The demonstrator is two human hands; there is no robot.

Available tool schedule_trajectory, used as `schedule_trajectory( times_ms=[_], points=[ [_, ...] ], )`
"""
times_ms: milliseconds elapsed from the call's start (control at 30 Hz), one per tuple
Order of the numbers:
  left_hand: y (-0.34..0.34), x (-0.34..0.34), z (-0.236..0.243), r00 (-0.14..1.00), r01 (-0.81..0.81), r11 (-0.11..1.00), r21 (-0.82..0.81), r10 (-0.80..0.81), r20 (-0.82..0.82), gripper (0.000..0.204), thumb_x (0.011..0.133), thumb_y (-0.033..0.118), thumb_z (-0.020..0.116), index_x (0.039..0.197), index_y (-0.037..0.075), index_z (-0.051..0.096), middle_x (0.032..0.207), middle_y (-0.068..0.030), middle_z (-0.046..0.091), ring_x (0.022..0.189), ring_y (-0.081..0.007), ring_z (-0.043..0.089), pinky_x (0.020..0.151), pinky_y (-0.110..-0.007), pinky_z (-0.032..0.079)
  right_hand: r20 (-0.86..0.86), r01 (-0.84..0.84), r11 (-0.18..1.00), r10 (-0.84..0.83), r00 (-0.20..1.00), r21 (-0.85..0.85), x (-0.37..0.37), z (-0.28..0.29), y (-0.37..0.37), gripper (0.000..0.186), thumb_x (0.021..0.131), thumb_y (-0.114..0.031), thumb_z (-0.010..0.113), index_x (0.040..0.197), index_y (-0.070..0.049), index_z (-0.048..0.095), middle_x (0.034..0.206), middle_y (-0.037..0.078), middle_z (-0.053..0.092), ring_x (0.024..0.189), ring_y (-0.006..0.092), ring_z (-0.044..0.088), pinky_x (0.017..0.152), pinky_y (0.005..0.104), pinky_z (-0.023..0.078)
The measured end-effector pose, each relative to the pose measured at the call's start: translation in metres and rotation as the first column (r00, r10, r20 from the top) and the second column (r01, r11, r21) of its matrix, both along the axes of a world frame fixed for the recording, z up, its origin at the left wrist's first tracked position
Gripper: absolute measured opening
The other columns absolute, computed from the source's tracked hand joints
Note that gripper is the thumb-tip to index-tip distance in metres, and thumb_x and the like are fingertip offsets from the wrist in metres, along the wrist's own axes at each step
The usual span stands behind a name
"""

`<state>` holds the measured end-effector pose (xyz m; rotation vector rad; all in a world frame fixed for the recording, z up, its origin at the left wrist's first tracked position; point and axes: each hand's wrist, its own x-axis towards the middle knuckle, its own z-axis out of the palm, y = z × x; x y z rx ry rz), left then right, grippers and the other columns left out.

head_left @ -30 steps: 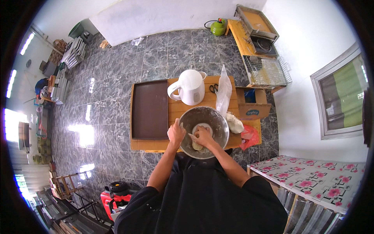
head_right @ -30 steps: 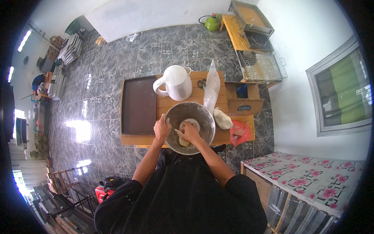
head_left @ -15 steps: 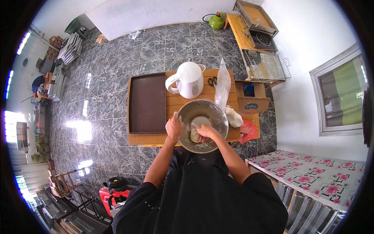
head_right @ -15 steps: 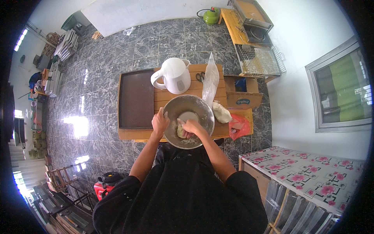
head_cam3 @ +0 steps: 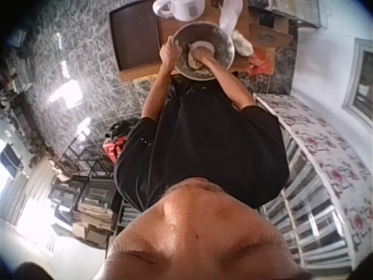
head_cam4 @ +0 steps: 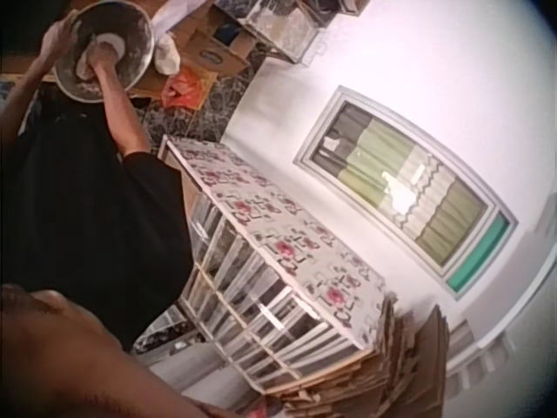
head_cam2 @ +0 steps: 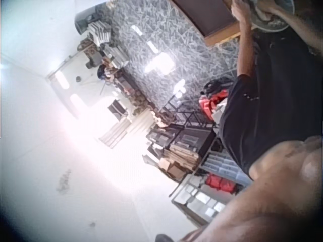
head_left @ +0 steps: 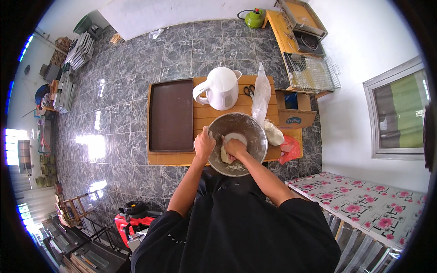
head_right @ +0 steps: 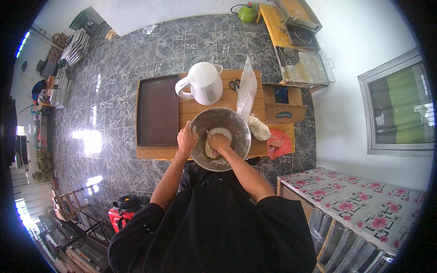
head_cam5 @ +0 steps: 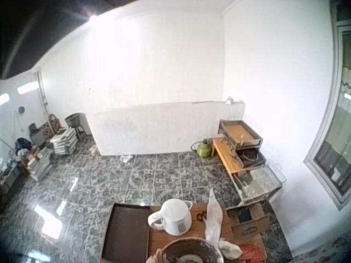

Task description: The person kneads dough inside a metal bowl by hand, repeatedly pushing and folding the mixture.

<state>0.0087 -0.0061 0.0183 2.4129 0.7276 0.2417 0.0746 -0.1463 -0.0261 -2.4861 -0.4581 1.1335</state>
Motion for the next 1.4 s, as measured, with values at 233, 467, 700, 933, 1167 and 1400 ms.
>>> schedule_trajectory(
  times_ms=[233,467,700,933,1167,1400],
  points=[
    [0.0,-0.003,0.001,1.0,-0.023,0.999,-0.035,0.023,-0.007,0.011,0.089,0.014,0.056,0.096,0.007,0.052,0.077,-0.0224,0.066,0.071,-0.0446,0.063,0.063,-0.054,0.049,-0.046,0.18,0.979,-0.176,0.983,0.095,-0.003,0.03,0.007,0.075,0.1,-0.048,0.026,0.056,-0.003,0.066,0.049,0.011,0.06,0.049,0.0271,0.064,0.061,0.0373,0.054],
    [-0.003,-0.003,0.001,0.999,-0.036,0.999,-0.011,0.036,-0.009,0.014,0.085,0.012,0.056,0.097,0.006,0.051,0.077,-0.0223,0.066,0.071,-0.0447,0.063,0.063,-0.054,0.049,0.71,0.017,0.941,-0.267,0.651,0.338,-0.027,-0.041,-0.003,0.052,0.09,-0.027,0.047,0.046,-0.004,0.062,0.046,0.018,0.056,0.041,0.0337,0.057,0.054,0.0444,0.052],
    [0.001,-0.002,-0.006,1.0,0.005,1.0,-0.025,-0.005,0.003,0.022,0.081,0.011,0.057,0.102,0.006,0.053,0.077,-0.0236,0.066,0.072,-0.0443,0.064,0.063,-0.053,0.05,0.808,-0.009,0.974,-0.182,0.561,0.226,-0.016,-0.036,-0.002,0.055,0.093,-0.033,0.047,0.049,-0.003,0.064,0.049,0.016,0.059,0.043,0.0334,0.059,0.051,0.0421,0.052],
    [0.006,0.0,-0.002,0.996,0.022,1.0,-0.018,-0.023,-0.086,0.033,0.079,0.012,0.06,0.111,0.007,0.054,0.079,-0.0244,0.067,0.074,-0.0452,0.064,0.067,-0.054,0.051,-0.686,0.202,0.967,-0.04,0.726,0.157,0.041,0.02,-0.018,0.093,0.088,-0.079,0.029,0.088,0.003,0.072,0.08,0.015,0.072,0.074,0.0233,0.071,0.072,0.0324,0.056],
    [0.003,-0.004,0.001,0.993,-0.027,0.998,-0.054,0.021,-0.116,0.032,0.078,0.009,0.057,0.11,0.006,0.054,0.086,-0.0251,0.067,0.085,-0.0457,0.064,0.074,-0.054,0.05,-0.556,-0.14,0.969,0.233,0.798,0.204,0.024,0.045,-0.023,0.078,0.091,-0.069,0.046,0.125,0.0,0.06,0.118,0.013,0.065,0.108,0.0199,0.059,0.095,0.0323,0.045],
    [0.008,-0.009,0.0,0.993,-0.052,0.996,-0.07,0.044,-0.111,0.037,0.077,0.011,0.06,0.113,0.005,0.052,0.085,-0.0258,0.067,0.084,-0.046,0.063,0.073,-0.053,0.05,-0.515,-0.063,0.969,0.181,0.838,0.239,0.019,0.084,-0.029,0.066,0.098,-0.053,0.044,0.143,-0.005,0.042,0.146,0.023,0.041,0.135,0.0309,0.039,0.108,0.0392,0.034]
  ],
)
